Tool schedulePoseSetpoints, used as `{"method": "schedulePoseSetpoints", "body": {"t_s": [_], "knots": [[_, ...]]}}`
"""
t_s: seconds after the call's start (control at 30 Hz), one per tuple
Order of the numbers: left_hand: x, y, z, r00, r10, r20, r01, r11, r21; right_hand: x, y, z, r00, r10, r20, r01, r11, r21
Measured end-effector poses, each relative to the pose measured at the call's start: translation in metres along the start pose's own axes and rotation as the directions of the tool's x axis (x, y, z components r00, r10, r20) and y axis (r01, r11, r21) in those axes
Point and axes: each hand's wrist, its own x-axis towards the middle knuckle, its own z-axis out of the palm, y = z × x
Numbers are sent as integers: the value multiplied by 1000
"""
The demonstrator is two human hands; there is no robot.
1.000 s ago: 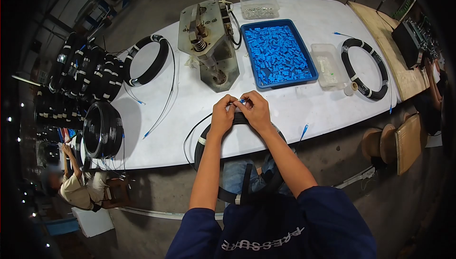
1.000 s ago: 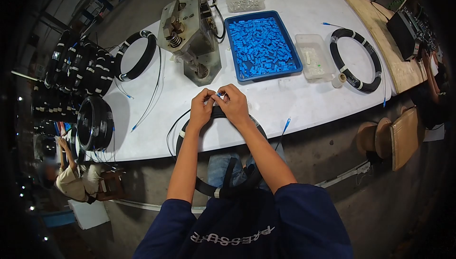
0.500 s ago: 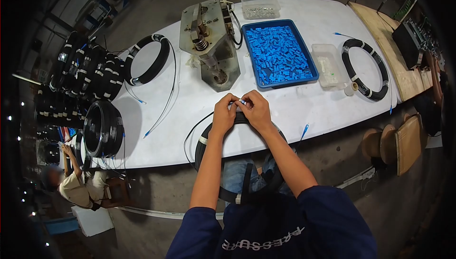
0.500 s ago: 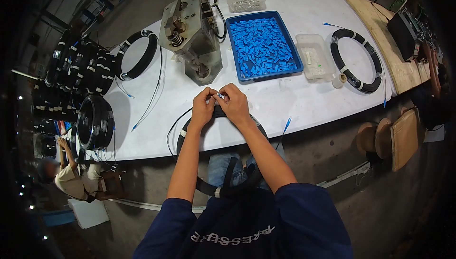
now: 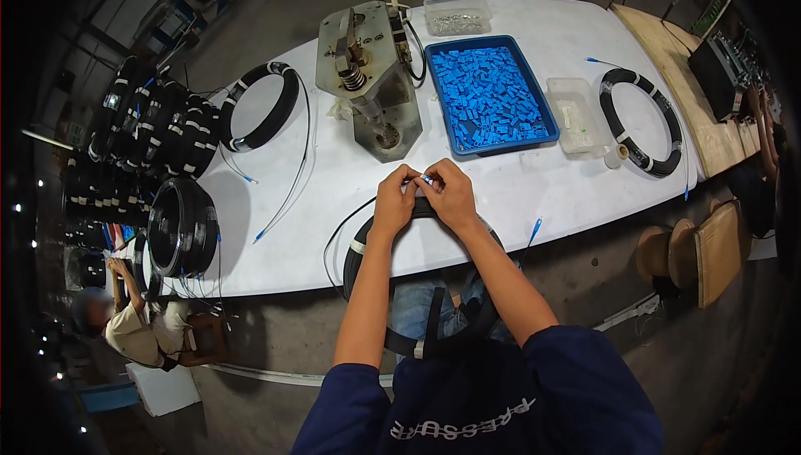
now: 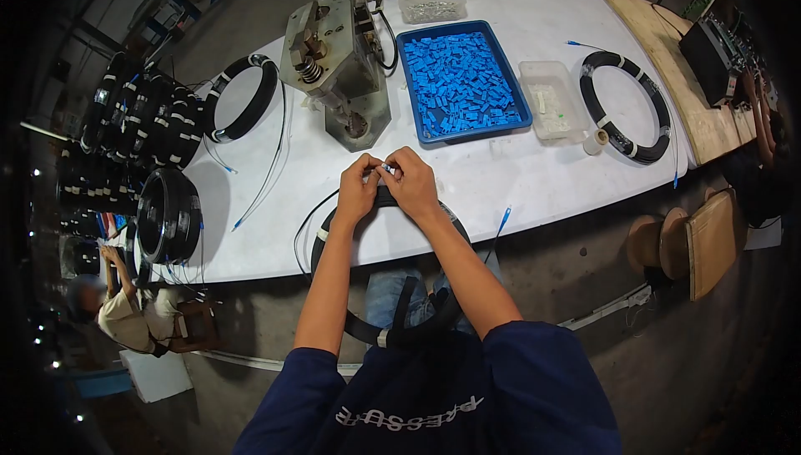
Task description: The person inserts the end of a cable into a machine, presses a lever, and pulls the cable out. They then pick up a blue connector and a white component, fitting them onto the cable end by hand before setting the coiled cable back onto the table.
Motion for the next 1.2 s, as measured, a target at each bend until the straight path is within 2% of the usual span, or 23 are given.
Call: {"method": "schedulePoseSetpoints", "body": {"t_s": [0.23,0.4,0.63,0.8,1.2], "knots": [[0,-2,0,1000,-3,23,4,1000,-18,0,-4,-1,1000,4,-6,-4,1000,2],[-1,-7,-1,1000,-4,10,5,990,-143,1,-5,-2,999,3,-41,-2,1000,26],[0,-1,-3,997,-64,33,67,993,-100,0,-4,-2,999,34,-20,-34,998,44],[0,-7,-4,998,-49,50,54,993,-108,-1,-6,-2,988,155,7,-155,986,58],[0,-8,-3,999,-41,23,44,994,-105,-1,-5,-1,996,76,-37,-75,997,28]]}}
